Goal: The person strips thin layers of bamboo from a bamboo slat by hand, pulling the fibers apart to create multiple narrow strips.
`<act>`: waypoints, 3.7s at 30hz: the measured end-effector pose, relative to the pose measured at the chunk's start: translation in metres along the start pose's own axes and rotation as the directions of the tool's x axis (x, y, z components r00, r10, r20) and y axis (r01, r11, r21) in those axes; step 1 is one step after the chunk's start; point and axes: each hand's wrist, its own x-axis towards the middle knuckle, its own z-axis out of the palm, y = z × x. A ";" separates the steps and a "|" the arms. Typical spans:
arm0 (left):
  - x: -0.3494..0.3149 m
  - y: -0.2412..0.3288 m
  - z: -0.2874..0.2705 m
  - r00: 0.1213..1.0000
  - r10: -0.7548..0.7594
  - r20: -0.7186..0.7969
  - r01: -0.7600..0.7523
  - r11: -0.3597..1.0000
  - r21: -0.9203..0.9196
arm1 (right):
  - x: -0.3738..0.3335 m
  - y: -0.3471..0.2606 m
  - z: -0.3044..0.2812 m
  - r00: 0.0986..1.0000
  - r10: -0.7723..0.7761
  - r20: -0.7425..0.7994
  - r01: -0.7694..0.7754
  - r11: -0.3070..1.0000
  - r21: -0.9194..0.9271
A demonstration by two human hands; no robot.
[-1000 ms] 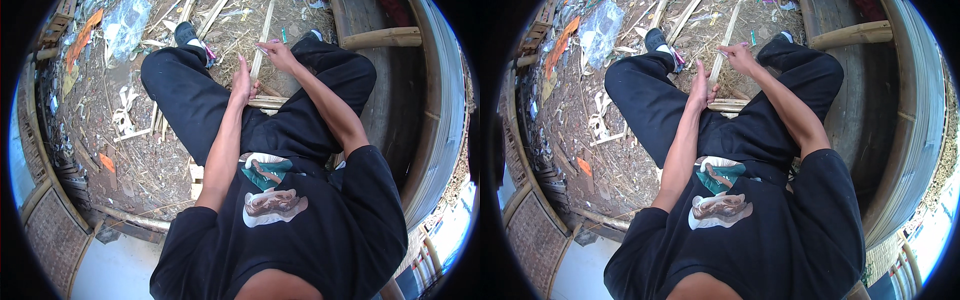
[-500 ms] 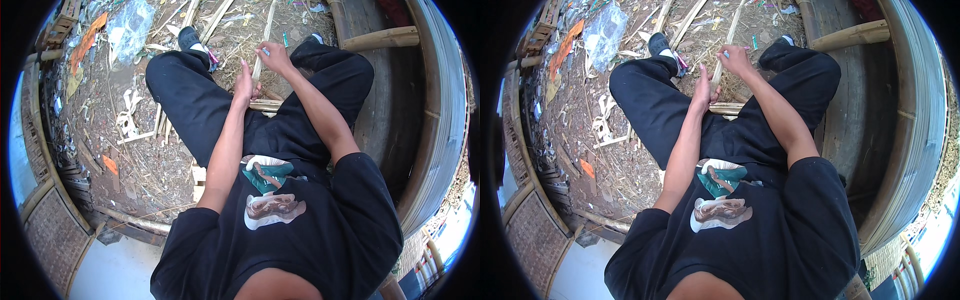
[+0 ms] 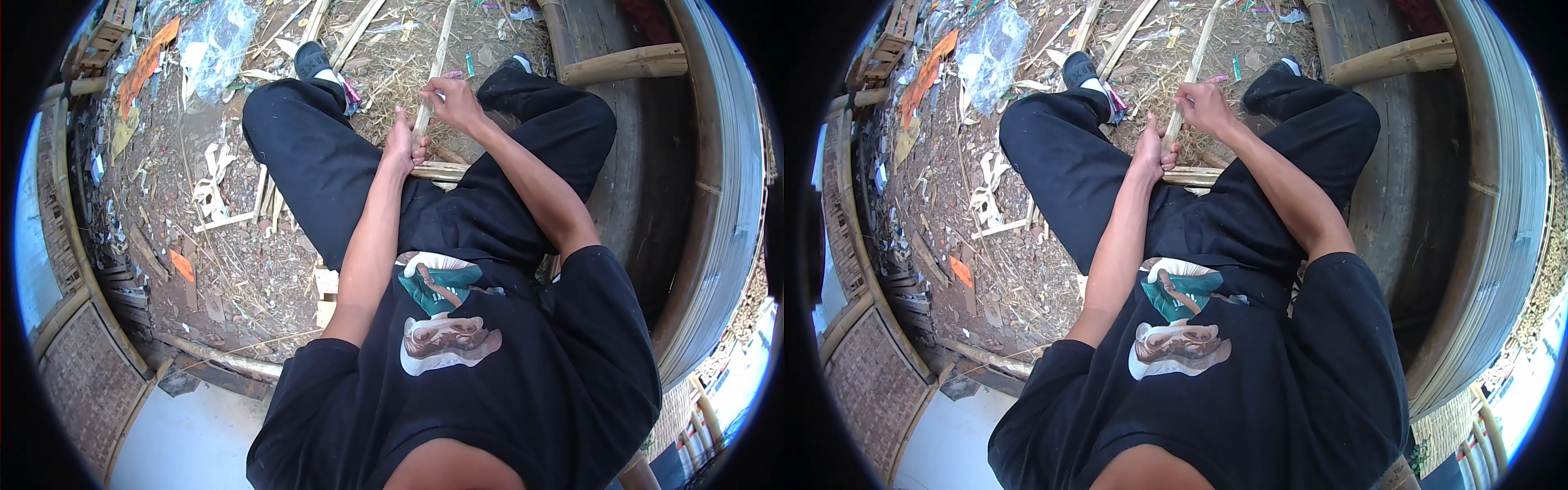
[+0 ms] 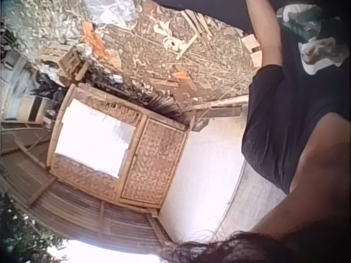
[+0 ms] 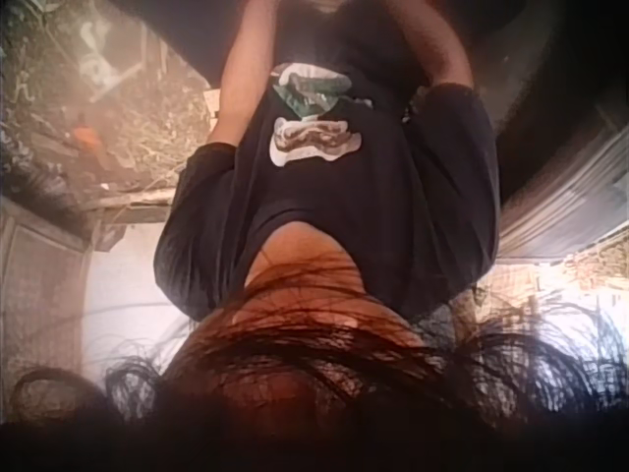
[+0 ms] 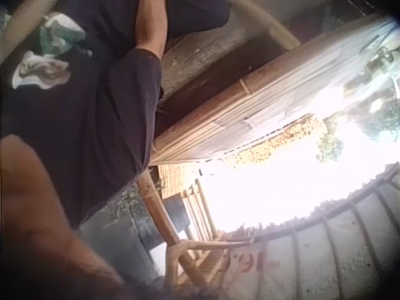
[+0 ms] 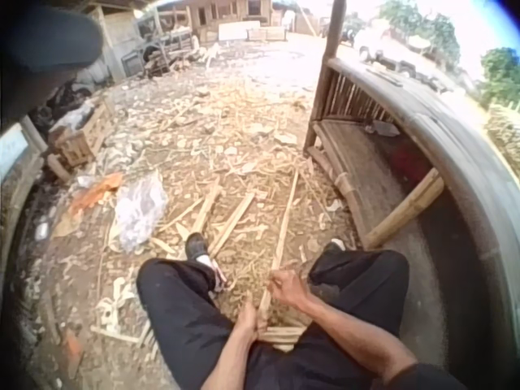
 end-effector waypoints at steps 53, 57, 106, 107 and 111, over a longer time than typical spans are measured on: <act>-0.015 0.006 0.017 0.965 0.261 0.001 -0.252 0.932 0.262 | 0.056 0.051 -0.002 0.988 0.120 -0.098 -0.129 0.987 -0.092; -0.009 0.000 0.017 0.943 0.327 -0.056 -0.281 0.877 0.389 | 0.060 0.053 0.001 0.983 0.161 -0.092 -0.173 0.975 -0.138; 0.018 -0.021 0.001 0.730 0.682 -0.050 -0.354 0.439 0.826 | 0.039 0.035 0.015 0.979 0.198 -0.054 -0.204 0.966 -0.156; 0.017 -0.022 0.002 0.731 0.680 -0.058 -0.361 0.456 0.813 | 0.037 0.036 0.015 0.976 0.212 -0.054 -0.218 0.969 -0.119; 0.024 -0.027 -0.007 0.716 0.695 -0.065 -0.389 0.475 0.789 | 0.035 0.035 0.014 0.969 0.248 -0.019 -0.249 0.964 -0.093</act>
